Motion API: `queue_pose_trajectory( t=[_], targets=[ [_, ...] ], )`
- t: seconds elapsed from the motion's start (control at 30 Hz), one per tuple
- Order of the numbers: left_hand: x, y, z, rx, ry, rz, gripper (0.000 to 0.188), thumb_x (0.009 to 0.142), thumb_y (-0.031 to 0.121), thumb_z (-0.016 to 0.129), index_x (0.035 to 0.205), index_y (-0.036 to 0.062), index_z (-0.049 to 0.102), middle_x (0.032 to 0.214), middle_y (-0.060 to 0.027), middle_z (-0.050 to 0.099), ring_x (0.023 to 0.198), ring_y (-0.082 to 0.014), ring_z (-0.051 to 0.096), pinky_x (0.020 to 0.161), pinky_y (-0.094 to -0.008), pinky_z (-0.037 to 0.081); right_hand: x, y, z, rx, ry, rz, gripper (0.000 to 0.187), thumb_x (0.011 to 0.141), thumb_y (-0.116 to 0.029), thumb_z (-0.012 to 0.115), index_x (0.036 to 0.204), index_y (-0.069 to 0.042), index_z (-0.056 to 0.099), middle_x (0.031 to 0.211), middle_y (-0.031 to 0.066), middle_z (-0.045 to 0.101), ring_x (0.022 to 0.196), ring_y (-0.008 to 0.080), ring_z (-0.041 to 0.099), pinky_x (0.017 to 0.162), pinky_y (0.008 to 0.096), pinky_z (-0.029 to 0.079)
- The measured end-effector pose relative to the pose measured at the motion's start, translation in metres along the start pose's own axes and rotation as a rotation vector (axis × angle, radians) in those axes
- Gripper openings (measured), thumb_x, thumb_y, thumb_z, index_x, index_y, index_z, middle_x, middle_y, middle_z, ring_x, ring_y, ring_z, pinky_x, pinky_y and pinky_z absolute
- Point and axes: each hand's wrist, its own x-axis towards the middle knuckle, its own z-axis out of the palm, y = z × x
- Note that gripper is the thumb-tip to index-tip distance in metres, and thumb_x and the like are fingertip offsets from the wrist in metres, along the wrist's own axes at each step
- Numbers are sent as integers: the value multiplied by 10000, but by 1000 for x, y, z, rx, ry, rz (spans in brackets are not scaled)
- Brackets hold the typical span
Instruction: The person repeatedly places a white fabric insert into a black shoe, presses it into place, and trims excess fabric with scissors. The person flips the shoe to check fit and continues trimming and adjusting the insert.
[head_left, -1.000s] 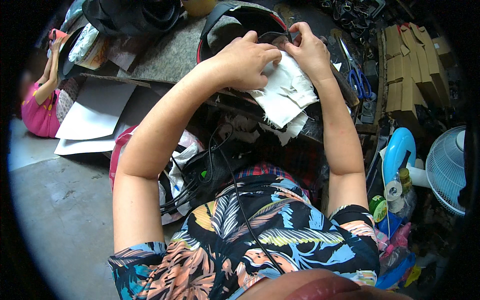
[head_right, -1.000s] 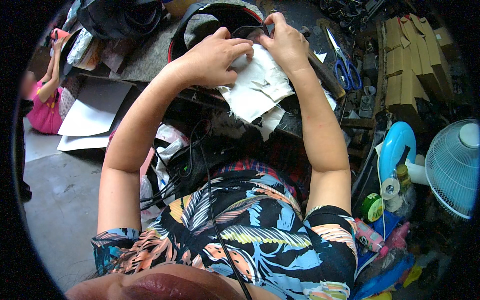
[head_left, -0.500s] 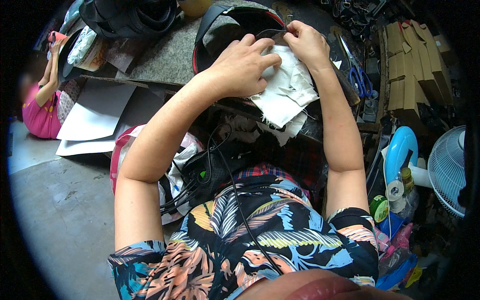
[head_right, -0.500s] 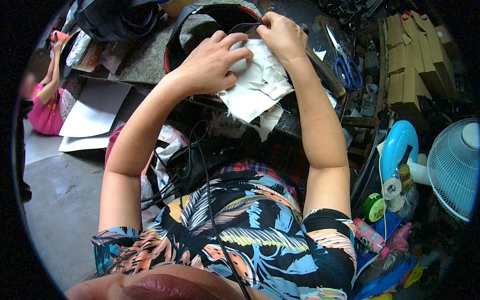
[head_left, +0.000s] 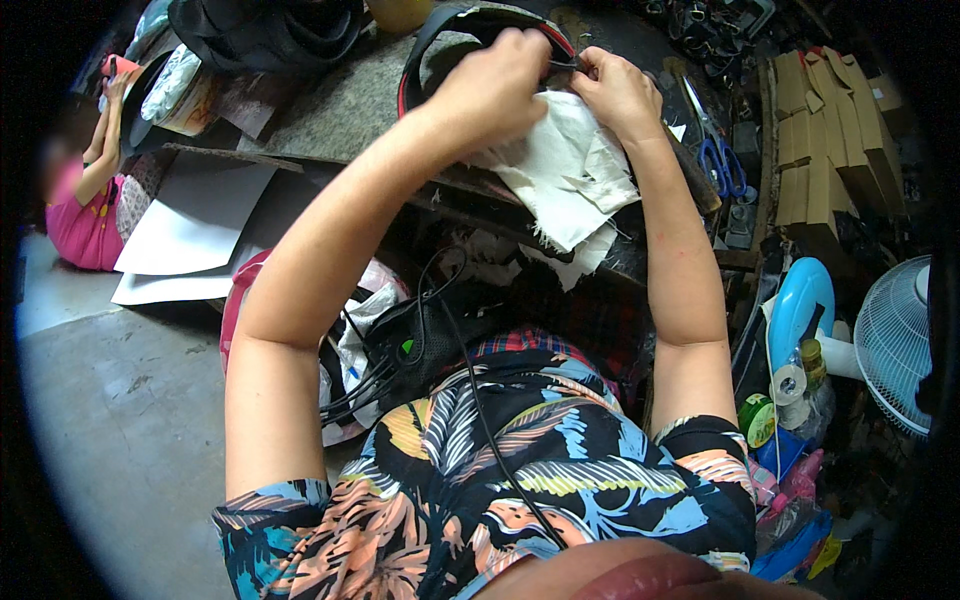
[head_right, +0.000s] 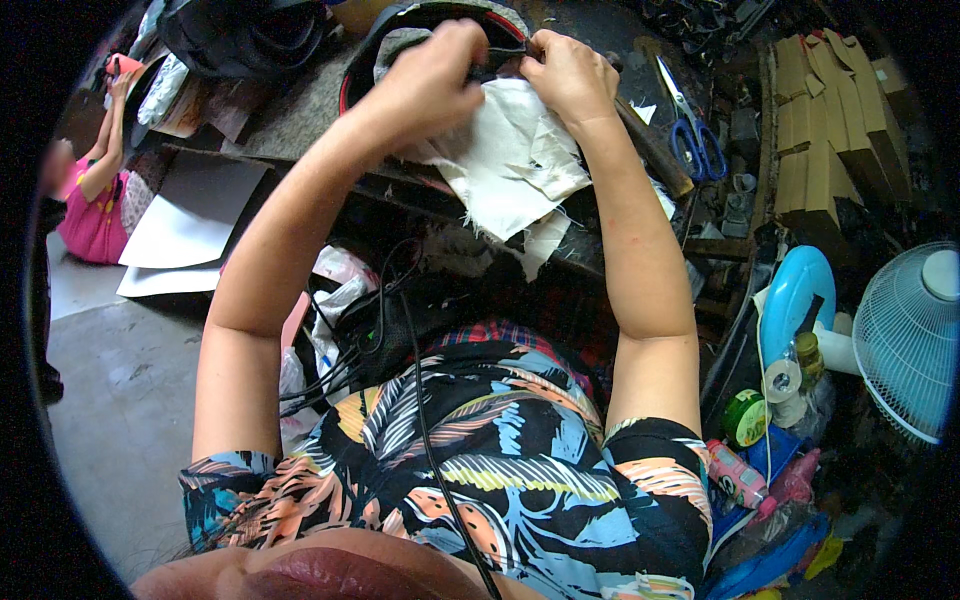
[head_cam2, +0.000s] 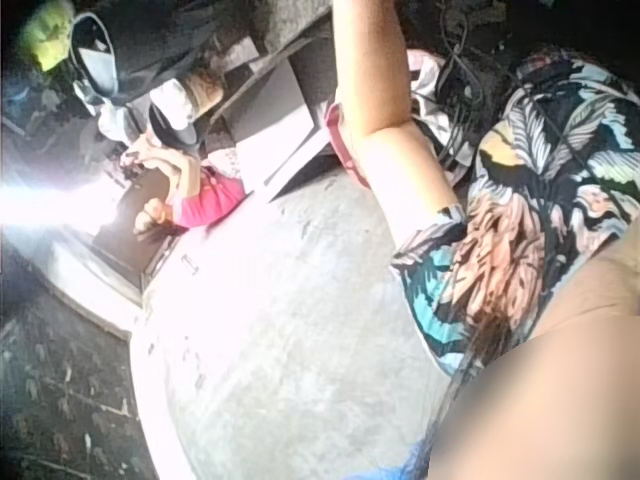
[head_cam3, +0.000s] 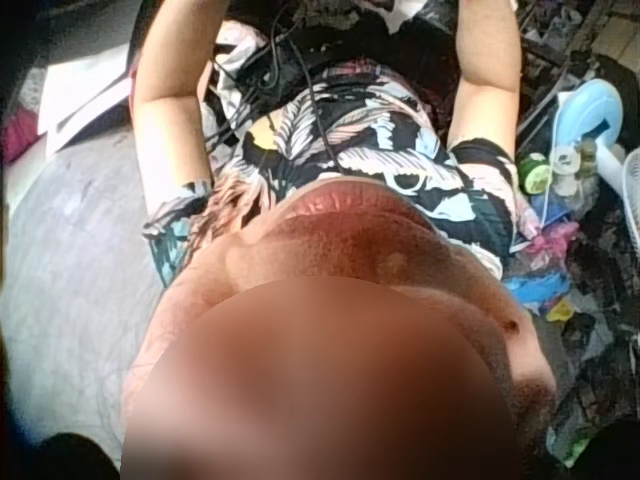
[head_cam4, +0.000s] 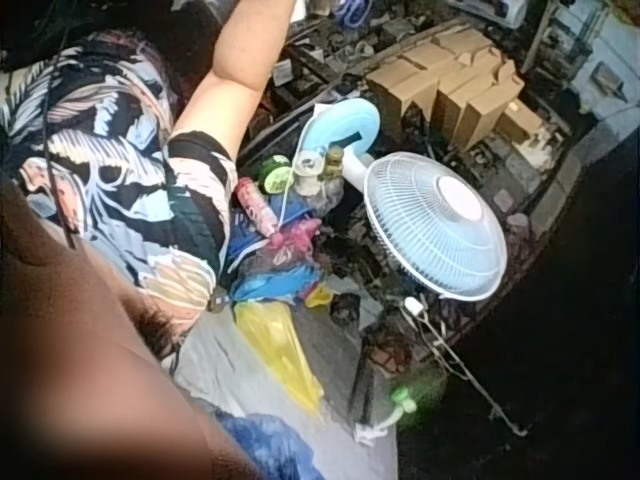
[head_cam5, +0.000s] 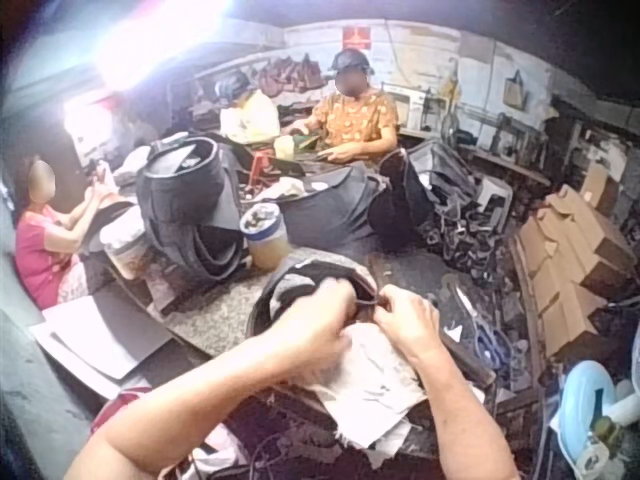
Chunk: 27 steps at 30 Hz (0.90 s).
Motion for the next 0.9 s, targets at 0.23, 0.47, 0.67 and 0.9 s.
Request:
queue_pose_trajectory(
  t=[0.23,0.47,0.67,0.9],
  targets=[
    [53,-16,21,261,-82,-63,265,843,260,684,1026,76,740,970,-190,738,937,-350,724,838,-457,574,-4,1,-1,23,-28,19,303,868,-414,676,1085,-213,736,994,99,757,964,313,721,847,445,550],
    [50,-14,18,268,-26,-125,257,896,303,635,1023,134,782,951,-176,745,911,-347,726,839,-470,566,-5,-10,-2,-1,28,48,324,878,-462,659,1037,-188,726,983,116,748,973,354,702,839,473,535],
    [45,-22,14,17,-80,-216,390,947,390,598,1115,67,737,1025,-195,734,965,-367,705,889,-437,539,-7,-9,4,-96,46,25,311,896,-419,675,1060,-167,753,1007,151,754,959,327,731,860,472,556],
    [25,-39,11,-378,-92,-306,447,881,197,535,1263,-5,651,1252,-211,674,1168,-346,642,1056,-390,466,-13,-2,0,166,254,-107,463,822,-288,790,1239,-161,636,954,90,727,895,301,712,815,431,562]
  ],
)
